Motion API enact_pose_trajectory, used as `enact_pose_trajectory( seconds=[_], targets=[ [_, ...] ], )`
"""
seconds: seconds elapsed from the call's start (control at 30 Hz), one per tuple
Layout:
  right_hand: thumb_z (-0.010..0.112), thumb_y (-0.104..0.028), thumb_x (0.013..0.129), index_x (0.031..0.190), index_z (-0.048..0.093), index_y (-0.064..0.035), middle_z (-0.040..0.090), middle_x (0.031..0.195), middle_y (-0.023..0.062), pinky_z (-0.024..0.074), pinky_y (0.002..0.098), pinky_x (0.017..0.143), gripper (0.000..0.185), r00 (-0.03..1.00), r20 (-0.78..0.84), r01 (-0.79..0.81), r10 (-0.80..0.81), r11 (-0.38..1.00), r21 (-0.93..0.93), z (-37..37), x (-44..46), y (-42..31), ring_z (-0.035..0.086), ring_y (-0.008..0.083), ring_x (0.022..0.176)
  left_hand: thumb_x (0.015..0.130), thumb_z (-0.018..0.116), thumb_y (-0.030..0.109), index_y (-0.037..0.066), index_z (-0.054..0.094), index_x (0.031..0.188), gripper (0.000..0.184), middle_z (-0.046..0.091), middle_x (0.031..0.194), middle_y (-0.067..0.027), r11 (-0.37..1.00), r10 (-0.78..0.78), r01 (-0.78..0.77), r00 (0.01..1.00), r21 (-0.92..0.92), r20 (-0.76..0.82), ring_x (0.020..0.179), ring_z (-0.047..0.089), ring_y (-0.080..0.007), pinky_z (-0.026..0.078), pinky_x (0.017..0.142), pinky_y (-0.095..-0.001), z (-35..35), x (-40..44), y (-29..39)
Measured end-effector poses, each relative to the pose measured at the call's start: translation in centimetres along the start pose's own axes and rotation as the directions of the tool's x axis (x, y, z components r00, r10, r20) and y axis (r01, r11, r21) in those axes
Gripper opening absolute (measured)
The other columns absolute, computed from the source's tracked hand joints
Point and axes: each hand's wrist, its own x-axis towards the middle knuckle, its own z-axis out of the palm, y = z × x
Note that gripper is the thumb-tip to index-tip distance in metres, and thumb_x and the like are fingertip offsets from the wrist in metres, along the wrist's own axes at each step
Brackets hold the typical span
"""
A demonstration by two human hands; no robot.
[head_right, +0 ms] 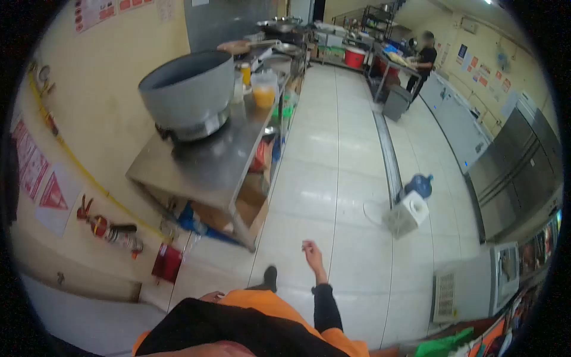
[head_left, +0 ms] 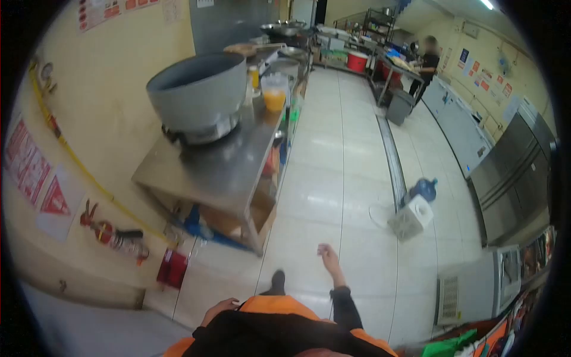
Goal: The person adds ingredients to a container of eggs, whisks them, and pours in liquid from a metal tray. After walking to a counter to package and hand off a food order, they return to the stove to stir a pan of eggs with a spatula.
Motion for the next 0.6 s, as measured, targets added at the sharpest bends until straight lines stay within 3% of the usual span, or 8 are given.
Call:
enact_pose_trajectory(
  seconds=[0.07, 0.17, 0.2, 0.23, 0.3, 0.33, 0.43, 0.6],
  targets=[
    [0.04, -0.013, 0.089, 0.103, 0.053, -0.0014, 0.061, 0.087, 0.0106, 0.0479, 0.029, 0.07, 0.023, 0.998, 0.054, -0.033, 0.037, 0.997, -0.07, -0.3, 6.0, 0.2, 0.06, 0.0168, 0.078, 0.082, 0.056, 0.029, 0.006, 0.048, 0.118, 0.043, 0.061, 0.098, -0.0124, 1.0, -0.015, 0.014, 0.997, -0.008, -0.07, 0.09, 0.058, -0.0232, 0.044, 0.08, -0.0312, -4.5, 1.2, 11.8],
    [0.044, -0.027, 0.087, 0.105, 0.055, -0.0036, 0.06, 0.079, 0.0063, 0.0465, 0.03, 0.065, 0.032, 0.885, 0.285, -0.229, 0.368, 0.877, -0.423, -3.6, 8.5, 11.3, 0.056, 0.0154, 0.068, 0.085, 0.054, 0.024, 0.005, 0.049, 0.116, 0.037, 0.059, 0.1, -0.0105, 0.95, 0.288, -0.301, 0.947, -0.083, -0.14, 0.091, 0.056, -0.0182, 0.044, 0.08, -0.0289, -10.0, 11.3, 19.4],
    [0.045, -0.037, 0.084, 0.088, 0.061, -0.0023, 0.062, 0.078, 0.0153, 0.0459, 0.0361, 0.069, 0.039, 0.847, 0.293, -0.252, 0.444, 0.82, -0.514, -5.7, 8.4, 14.8, 0.06, 0.0216, 0.075, 0.086, 0.054, 0.022, 0.005, 0.05, 0.115, 0.035, 0.059, 0.099, -0.0094, 0.92, 0.345, -0.365, 0.927, -0.141, -0.15, 0.091, 0.055, -0.0163, 0.043, 0.08, -0.0283, -12.4, 13.6, 24.2],
    [0.047, -0.035, 0.083, 0.086, 0.061, 0.0007, 0.062, 0.075, 0.0137, 0.0459, 0.0355, 0.065, 0.038, 0.758, 0.311, -0.381, 0.573, 0.777, -0.501, -7.9, 8.5, 16.2, 0.06, 0.0219, 0.072, 0.086, 0.054, 0.022, 0.004, 0.05, 0.114, 0.033, 0.059, 0.097, -0.0082, 0.883, 0.45, -0.468, 0.867, -0.037, -0.213, 0.091, 0.055, -0.015, 0.043, 0.08, -0.0277, -14.5, 15.3, 29.0],
    [0.05, -0.035, 0.082, 0.102, 0.058, -0.0041, 0.062, 0.089, 0.0074, 0.0445, 0.0332, 0.063, 0.038, 0.622, 0.246, -0.763, 0.744, 0.646, -0.025, -12.4, 7.4, 25.7, 0.06, 0.0206, 0.073, 0.086, 0.054, 0.021, 0.004, 0.051, 0.11, 0.03, 0.058, 0.093, -0.0065, 0.8, 0.562, -0.599, 0.764, -0.024, -0.316, 0.091, 0.054, -0.0134, 0.042, 0.08, -0.0272, -18.0, 18.2, 38.0],
    [0.049, -0.034, 0.083, 0.112, 0.052, -0.0087, 0.059, 0.102, 0.0082, 0.0439, 0.0354, 0.069, 0.038, 0.473, 0.119, -0.874, 0.873, 0.482, -0.064, -14.2, 9.9, 21.2, 0.059, 0.0208, 0.082, 0.086, 0.054, 0.021, 0.004, 0.052, 0.109, 0.028, 0.057, 0.091, -0.006, 0.753, 0.569, -0.646, 0.733, -0.121, -0.373, 0.09, 0.054, -0.013, 0.042, 0.08, -0.0273, -19.6, 19.8, 42.1],
    [0.048, -0.033, 0.084, 0.116, 0.049, -0.011, 0.057, 0.108, 0.0088, 0.0431, 0.0386, 0.073, 0.039, 0.352, 0.058, -0.934, 0.934, 0.355, -0.039, -20.9, 20.4, 19.8, 0.058, 0.0225, 0.089, 0.086, 0.055, 0.02, 0.003, 0.052, 0.107, 0.027, 0.058, 0.091, -0.0069, 0.692, 0.576, -0.719, 0.604, -0.066, -0.55, 0.09, 0.054, -0.0143, 0.041, 0.08, -0.0278, -24.6, 24.0, 52.9],
    [0.047, -0.028, 0.084, 0.092, 0.057, 0.0036, 0.06, 0.08, 0.0165, 0.0454, 0.0342, 0.07, 0.034, 0.87, -0.211, -0.493, 0.446, 0.757, -0.428, -26.6, 52.5, 16.6, 0.058, 0.0225, 0.078, 0.087, 0.053, 0.017, 0.003, 0.048, 0.114, 0.031, 0.055, 0.101, -0.0094, 0.692, 0.377, -0.722, 0.337, 0.02, -0.863, 0.099, 0.051, -0.0191, 0.039, 0.086, -0.0293, -31.1, 30.6, 65.6]
  ],
)
